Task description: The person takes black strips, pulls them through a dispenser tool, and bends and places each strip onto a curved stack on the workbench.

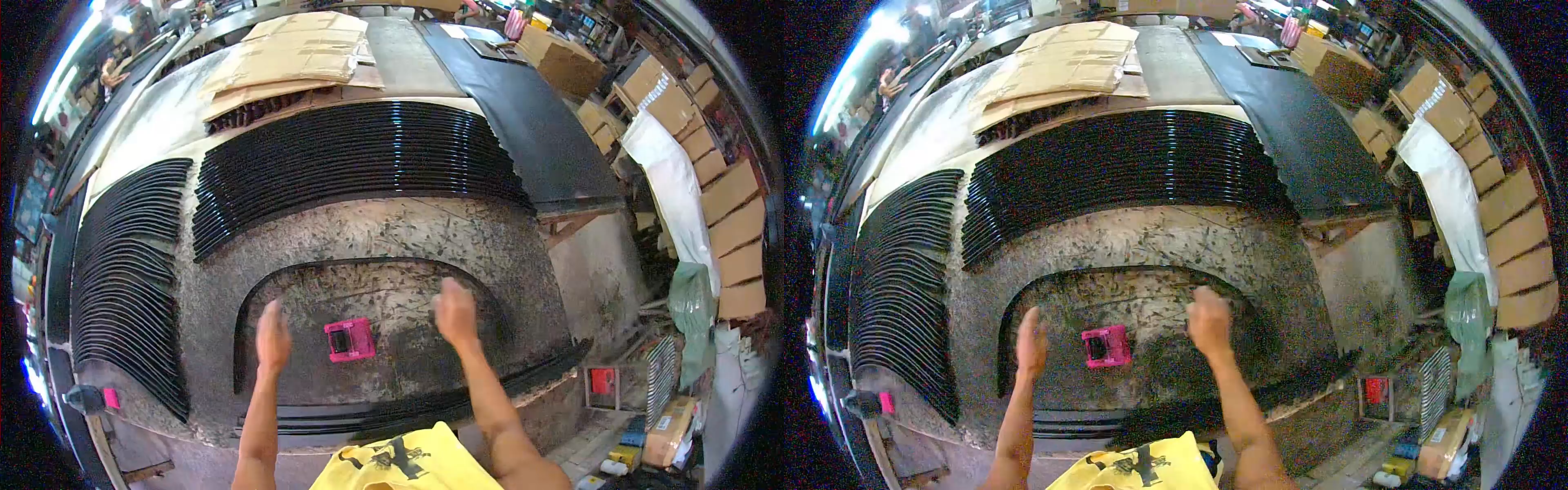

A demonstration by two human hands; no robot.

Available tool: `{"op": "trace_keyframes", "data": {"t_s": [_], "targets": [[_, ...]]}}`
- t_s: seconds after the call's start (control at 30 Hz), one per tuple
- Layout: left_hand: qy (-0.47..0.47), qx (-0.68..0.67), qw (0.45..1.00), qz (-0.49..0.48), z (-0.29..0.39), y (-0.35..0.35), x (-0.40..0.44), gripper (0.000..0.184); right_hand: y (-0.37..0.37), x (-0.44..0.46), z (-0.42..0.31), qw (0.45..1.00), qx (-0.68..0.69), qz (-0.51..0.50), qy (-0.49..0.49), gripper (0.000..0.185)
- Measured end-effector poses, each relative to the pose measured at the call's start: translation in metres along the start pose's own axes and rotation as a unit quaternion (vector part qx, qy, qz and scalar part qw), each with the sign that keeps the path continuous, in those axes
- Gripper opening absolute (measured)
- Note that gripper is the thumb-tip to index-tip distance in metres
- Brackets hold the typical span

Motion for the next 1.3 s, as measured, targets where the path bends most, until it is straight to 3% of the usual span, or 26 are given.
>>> {"op": "trace_keyframes", "data": {"t_s": [0.03, 0.07, 0.2, 0.63, 1.0, 1.3], "targets": [[-0.057, -0.024, 0.997, -0.053, 0.002, -0.024, 0.012, 0.042, -0.030, -0.006, -0.012, 0.997, -0.039, -0.035, 0.054, 0.038], [-0.077, -0.008, 0.993, -0.092, 0.006, -0.044, 0.024, 0.045, -0.061, -0.015, -0.013, 0.986, -0.041, -0.151, 0.061, 0.052], [-0.068, 0.109, 0.969, -0.212, 0.020, -0.093, 0.080, 0.059, -0.111, 0.010, -0.002, 0.971, -0.091, -0.200, 0.093, 0.060], [-0.014, 0.141, 0.976, -0.169, 0.041, -0.172, 0.208, 0.062, -0.183, 0.147, 0.066, 0.982, -0.095, -0.159, 0.039, 0.058], [-0.036, 0.159, 0.977, -0.140, 0.058, -0.173, 0.211, 0.062, -0.167, 0.131, 0.128, 0.972, -0.148, -0.106, -0.145, 0.060], [-0.051, 0.133, 0.981, -0.130, 0.054, -0.175, 0.210, 0.061, -0.141, 0.117, 0.198, 0.954, -0.182, -0.119, -0.209, 0.059]]}}
Point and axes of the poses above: each hand's wrist, its own x-axis towards the middle knuckle, its own y-axis out of the back of the hand, z = x × y, the point moved 2 cm from there along x, towards the middle knuckle, and after that the axes turned 14 degrees about -x, right-handed, at the moved point
